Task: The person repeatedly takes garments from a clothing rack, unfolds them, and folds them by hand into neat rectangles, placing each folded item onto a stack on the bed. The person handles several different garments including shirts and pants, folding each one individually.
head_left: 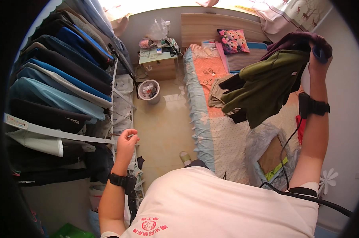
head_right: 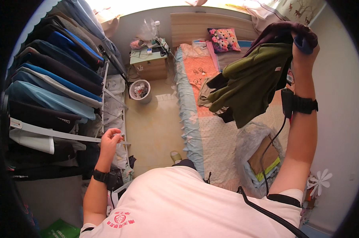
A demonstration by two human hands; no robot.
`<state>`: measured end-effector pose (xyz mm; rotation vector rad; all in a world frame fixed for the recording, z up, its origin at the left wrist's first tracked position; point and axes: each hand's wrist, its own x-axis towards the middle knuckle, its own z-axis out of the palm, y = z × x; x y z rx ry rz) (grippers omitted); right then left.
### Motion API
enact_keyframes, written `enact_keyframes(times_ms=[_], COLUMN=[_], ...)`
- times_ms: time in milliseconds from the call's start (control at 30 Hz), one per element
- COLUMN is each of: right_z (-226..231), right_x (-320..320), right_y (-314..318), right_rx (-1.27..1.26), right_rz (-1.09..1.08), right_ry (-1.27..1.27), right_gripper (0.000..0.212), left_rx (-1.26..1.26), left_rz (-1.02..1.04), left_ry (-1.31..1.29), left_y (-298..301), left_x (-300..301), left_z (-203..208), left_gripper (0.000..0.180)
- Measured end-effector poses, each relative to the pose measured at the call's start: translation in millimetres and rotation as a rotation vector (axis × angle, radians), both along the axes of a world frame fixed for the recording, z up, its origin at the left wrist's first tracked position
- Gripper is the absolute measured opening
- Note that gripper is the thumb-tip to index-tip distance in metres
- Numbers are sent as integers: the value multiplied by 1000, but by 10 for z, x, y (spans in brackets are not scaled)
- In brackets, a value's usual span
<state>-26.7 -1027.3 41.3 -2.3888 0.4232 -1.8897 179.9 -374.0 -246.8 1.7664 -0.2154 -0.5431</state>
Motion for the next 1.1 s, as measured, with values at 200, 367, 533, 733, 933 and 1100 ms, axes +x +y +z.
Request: enact_keyframes(times_ms=[200, 367, 533, 733, 933, 1100], right_z=[-356, -1347, -2780, -4196, -5088, -4814], right_x=[42, 249, 288, -219, 446, 962], right_y=[-1007, -1603, -1675, -1269, 576, 2967], right_rx=[16, 183, 433, 937, 537, 598], right_rz=[-81, -42, -230, -460, 261, 623], right_ry=[29, 237, 652, 1253, 1691, 1711], right_gripper=[33, 36, 33, 30, 30, 32], left_rx=[96, 215, 411, 502, 553, 585], left_rz=[-12, -59, -9, 221, 361, 491], left_ry=[117, 242, 324, 485, 516, 329], left_y=[118, 474, 1056, 1947, 2858, 3718], left_x=[6, -202, -564, -917, -1103, -902], left_z=[-301, -796, -1096, -1419, -1776, -2465], left_gripper=[16, 23, 26, 23, 24, 25])
